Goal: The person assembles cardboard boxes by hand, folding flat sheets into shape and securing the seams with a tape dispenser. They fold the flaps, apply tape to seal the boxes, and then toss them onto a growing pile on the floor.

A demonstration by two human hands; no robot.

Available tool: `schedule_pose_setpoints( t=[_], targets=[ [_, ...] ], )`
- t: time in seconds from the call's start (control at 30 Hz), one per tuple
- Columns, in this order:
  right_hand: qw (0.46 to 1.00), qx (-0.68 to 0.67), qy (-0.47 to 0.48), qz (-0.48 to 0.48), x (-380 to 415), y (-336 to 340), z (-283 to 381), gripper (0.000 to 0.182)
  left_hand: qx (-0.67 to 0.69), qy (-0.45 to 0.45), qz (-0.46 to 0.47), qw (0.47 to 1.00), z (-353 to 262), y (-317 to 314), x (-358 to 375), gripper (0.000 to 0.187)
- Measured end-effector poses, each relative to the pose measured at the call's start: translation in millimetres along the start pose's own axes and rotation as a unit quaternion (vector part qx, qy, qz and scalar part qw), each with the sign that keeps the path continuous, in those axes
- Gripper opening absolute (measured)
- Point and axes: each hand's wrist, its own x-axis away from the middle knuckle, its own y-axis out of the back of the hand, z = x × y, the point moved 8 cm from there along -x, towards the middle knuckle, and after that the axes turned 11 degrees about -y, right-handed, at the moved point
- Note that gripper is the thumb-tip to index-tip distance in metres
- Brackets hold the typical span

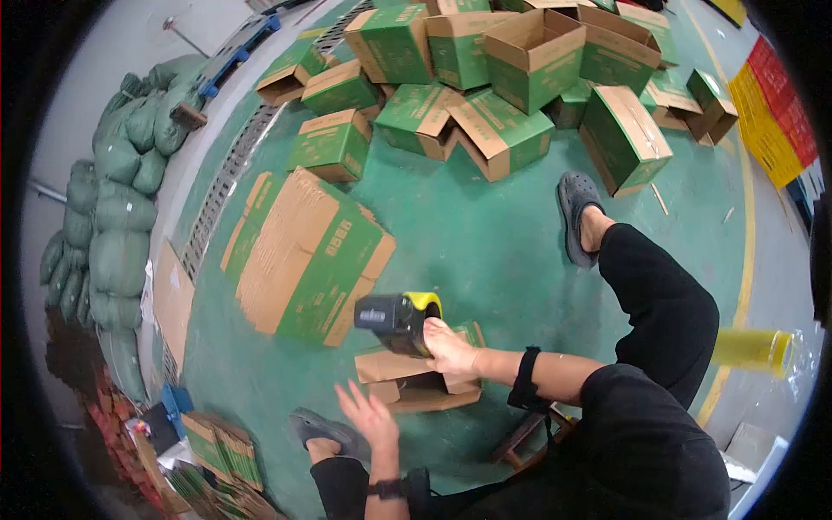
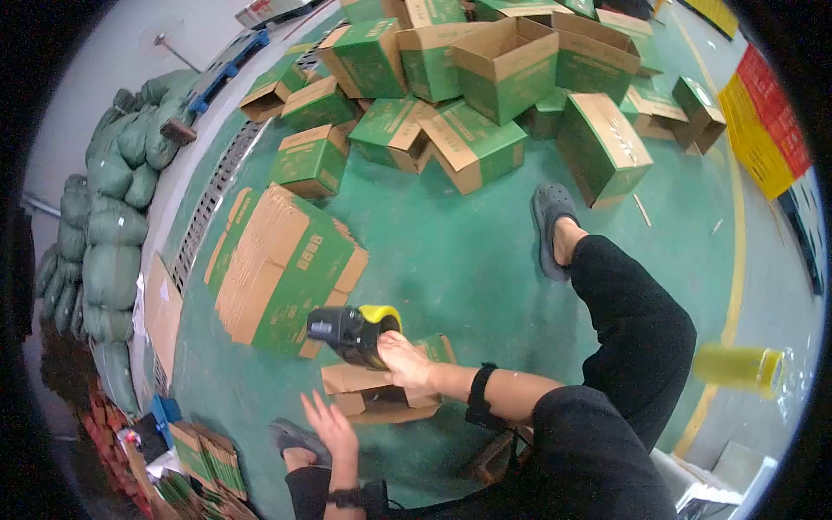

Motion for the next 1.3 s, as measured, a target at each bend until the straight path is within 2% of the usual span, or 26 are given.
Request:
schedule_pose_setpoints(
  t=[0.03,0.1,0.17,0.23,0.27,0.3,0.33,0.37,0.43,0.47,0.5,0.57,0.63,0.73,0.83,0.9,0.93,0.97,1.03,1.1,1.13,1.17,1.2,1.23,1.27,1.3],
  targets=[
    [1.000,-0.017,0.007,-0.025,-2.0,-0.6,-2.3,0.032,0.006,0.001,-0.005,1.000,-5.6,-11.8,-17.3,0.050],
    [0.998,-0.047,-0.014,0.038,-9.0,-0.7,0.4,0.033,0.012,0.090,0.001,0.996,2.2,-43.2,-37.9,0.050],
    [0.999,-0.017,-0.035,0.034,-9.8,7.5,3.3,0.035,-0.010,0.089,-0.005,0.996,1.4,-49.3,-40.1,0.051],
    [0.996,0.058,0.066,-0.018,1.8,1.7,19.2,0.030,-0.027,0.081,0.011,0.996,15.3,-68.2,-32.3,0.052],
    [0.978,0.184,0.091,-0.043,11.2,-12.9,16.1,0.027,0.230,0.091,-0.018,0.969,33.6,-88.6,-22.1,0.050],
    [0.979,0.188,0.074,0.038,14.0,-30.9,13.9,0.029,0.468,0.099,-0.058,0.876,35.4,-93.4,-23.8,0.048],
    [0.976,0.182,0.117,0.025,17.9,-29.2,19.9,0.027,0.168,0.054,-0.067,0.982,34.0,-72.9,-20.9,0.038],
    [0.971,0.177,0.161,0.006,17.6,-20.0,32.1,0.026,0.173,0.055,-0.065,0.981,36.0,-67.2,-10.3,0.038],
    [0.958,0.204,0.193,-0.062,10.3,-12.5,38.8,0.020,0.507,0.177,-0.158,0.829,56.3,-86.0,-13.6,0.038],
    [0.968,0.173,0.172,-0.062,4.3,-4.0,36.2,0.021,0.181,0.116,-0.083,0.973,6.5,-21.5,-38.4,0.047],
    [0.979,0.132,0.142,-0.056,4.3,0.0,36.1,0.022,0.183,0.113,-0.082,0.973,6.6,-28.4,-47.2,0.047],
    [0.980,0.189,0.061,-0.004,1.0,1.2,31.0,0.026,0.060,0.161,-0.039,0.984,21.0,-36.2,-27.7,0.053],
    [0.989,0.109,0.056,-0.077,-1.2,20.8,38.8,0.022,0.073,0.150,-0.030,0.986,19.1,-34.3,-31.1,0.052],
    [0.989,0.132,0.023,-0.064,-10.2,15.0,34.1,0.024,0.036,0.163,-0.045,0.985,23.2,-36.8,-32.6,0.047],
    [0.990,0.139,-0.021,-0.033,-1.8,0.1,13.6,0.026,0.030,0.228,0.042,0.972,30.0,-55.0,-20.2,0.041],
    [0.971,0.219,0.076,-0.053,0.8,-14.2,23.2,0.026,-0.027,0.144,0.024,0.989,35.2,-60.6,-20.5,0.036],
    [0.967,0.228,0.083,-0.077,-0.5,-14.0,24.5,0.024,-0.001,0.228,0.118,0.967,39.8,-65.1,-19.8,0.037],
    [0.965,0.233,0.090,-0.084,0.4,-11.8,23.4,0.024,0.002,0.225,0.108,0.968,36.4,-62.5,-19.6,0.037],
    [0.962,0.251,0.065,-0.084,-3.1,-6.3,23.4,0.023,-0.033,0.077,-0.100,0.991,3.9,-23.1,-29.4,0.046],
    [0.959,0.282,0.013,-0.038,-5.7,-16.0,10.3,0.022,0.105,-0.119,-0.067,0.985,-30.2,-24.5,-17.1,0.057],
    [0.941,0.335,-0.003,-0.045,-6.5,-17.9,8.4,0.020,0.113,-0.169,0.030,0.979,-54.3,-34.0,-3.3,0.064],
    [0.915,0.366,-0.115,0.124,-14.2,-17.1,5.4,0.020,0.118,-0.207,0.123,0.963,-76.3,-43.8,10.1,0.071],
    [0.936,0.318,-0.100,0.112,-14.1,-12.2,9.3,0.019,0.112,-0.198,0.131,0.965,-76.1,-46.4,15.2,0.077],
    [0.945,0.322,-0.044,0.023,-9.8,-19.7,2.1,0.018,0.106,-0.187,0.135,0.967,-70.3,-51.6,16.5,0.083],
    [0.923,0.383,-0.015,-0.018,-11.9,-11.3,10.5,0.015,0.113,-0.188,0.117,0.969,-65.9,-53.4,14.6,0.082],
    [0.941,0.329,-0.021,0.077,-28.6,-10.5,6.0,0.018,0.124,-0.191,0.103,0.968,-60.4,-54.0,13.1,0.081]
  ],
)
